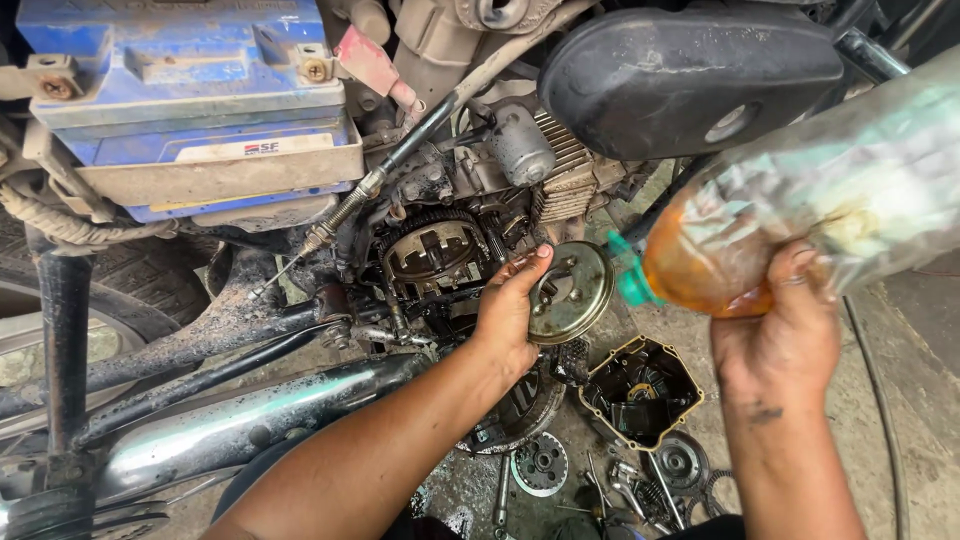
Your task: The person is repairing the clutch assembly of a motorcycle, including cleaning parts with oil and a cloth.
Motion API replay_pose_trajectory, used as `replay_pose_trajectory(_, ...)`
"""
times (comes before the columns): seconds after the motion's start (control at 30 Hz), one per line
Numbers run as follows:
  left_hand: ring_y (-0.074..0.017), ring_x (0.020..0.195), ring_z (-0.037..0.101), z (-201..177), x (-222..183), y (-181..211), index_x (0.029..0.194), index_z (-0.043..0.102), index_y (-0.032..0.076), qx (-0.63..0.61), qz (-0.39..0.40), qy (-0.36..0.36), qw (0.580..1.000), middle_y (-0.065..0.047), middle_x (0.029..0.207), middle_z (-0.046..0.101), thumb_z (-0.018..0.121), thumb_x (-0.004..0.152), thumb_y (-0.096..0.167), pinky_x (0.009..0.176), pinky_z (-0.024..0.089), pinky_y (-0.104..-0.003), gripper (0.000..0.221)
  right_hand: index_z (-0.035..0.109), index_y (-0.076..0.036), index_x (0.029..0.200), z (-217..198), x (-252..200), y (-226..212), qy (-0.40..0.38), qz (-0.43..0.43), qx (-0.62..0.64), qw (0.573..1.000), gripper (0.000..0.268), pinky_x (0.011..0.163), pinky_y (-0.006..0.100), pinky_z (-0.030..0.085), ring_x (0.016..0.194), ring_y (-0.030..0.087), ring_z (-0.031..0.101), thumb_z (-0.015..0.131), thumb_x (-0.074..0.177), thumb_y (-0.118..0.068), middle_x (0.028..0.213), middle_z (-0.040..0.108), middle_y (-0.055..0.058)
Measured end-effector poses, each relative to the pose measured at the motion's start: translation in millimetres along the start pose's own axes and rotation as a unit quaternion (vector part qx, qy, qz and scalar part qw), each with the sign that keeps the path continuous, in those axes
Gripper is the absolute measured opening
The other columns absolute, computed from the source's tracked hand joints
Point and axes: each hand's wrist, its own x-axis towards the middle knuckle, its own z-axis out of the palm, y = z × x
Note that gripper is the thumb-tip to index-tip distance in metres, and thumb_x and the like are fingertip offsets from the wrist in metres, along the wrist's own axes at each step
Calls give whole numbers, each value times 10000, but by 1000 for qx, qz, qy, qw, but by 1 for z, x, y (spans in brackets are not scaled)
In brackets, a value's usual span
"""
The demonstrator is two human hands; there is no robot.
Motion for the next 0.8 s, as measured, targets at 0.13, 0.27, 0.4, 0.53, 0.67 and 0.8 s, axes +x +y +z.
replay_pose_trajectory(0.13, -215, 841, 747, -2, -1, -1, 1109, 696, 95, -31, -64, -62, 996, -70, 996, 755, 771, 882, 303, 766, 639, -412, 317, 558, -72, 1379, 8, -4, 9, 4, 45, 62, 997, 388, 1270, 491, 451, 1359, 244, 596, 694, 1031, -177, 1373, 646, 54)
replay_pose_trajectory(0.27, -258, 857, 753, -5, -4, -6, 1150, 689, 28, -34, -107, -89, 990, -127, 1016, 758, 740, 926, 372, 801, 652, -411, 414, 575, -69, 1362, 29, -8, 20, 42, 78, 86, 992, 413, 1214, 493, 468, 1321, 260, 618, 690, 989, -203, 1355, 661, 70)
replay_pose_trajectory(0.4, -197, 772, 702, -27, 16, -37, 1177, 648, 80, 49, -156, -133, 977, -71, 980, 708, 645, 997, 579, 640, 560, -331, 531, 583, -106, 1310, 28, -10, 33, 15, 61, 50, 997, 369, 1194, 525, 484, 1284, 255, 622, 709, 968, -162, 1281, 665, 47)
replay_pose_trajectory(0.53, -172, 777, 571, -15, -4, -31, 1292, 650, 156, 191, -205, -165, 946, -31, 1044, 622, 541, 875, 786, 598, 486, -381, 763, 625, -89, 1255, 27, -11, 43, 18, 48, 41, 998, 303, 1178, 517, 498, 1251, 253, 626, 741, 985, -166, 1242, 683, 58)
replay_pose_trajectory(0.67, -251, 948, 649, 2, -30, -12, 1297, 617, 180, 87, -272, -185, 940, -120, 1171, 646, 415, 700, 999, 710, 546, -499, 1034, 634, -100, 1256, 19, -3, 31, 14, 32, 27, 999, 350, 1137, 474, 524, 1200, 214, 635, 797, 955, -173, 1205, 671, 26)
replay_pose_trajectory(0.8, -309, 1048, 654, 12, -36, 5, 1340, 577, 154, 67, -279, -153, 946, -162, 1222, 658, 401, 616, 985, 864, 511, -682, 1116, 628, -96, 1247, 20, 6, -2, 18, -11, 1, 1000, 402, 1085, 430, 543, 1196, 201, 665, 807, 917, -237, 1222, 692, 27)
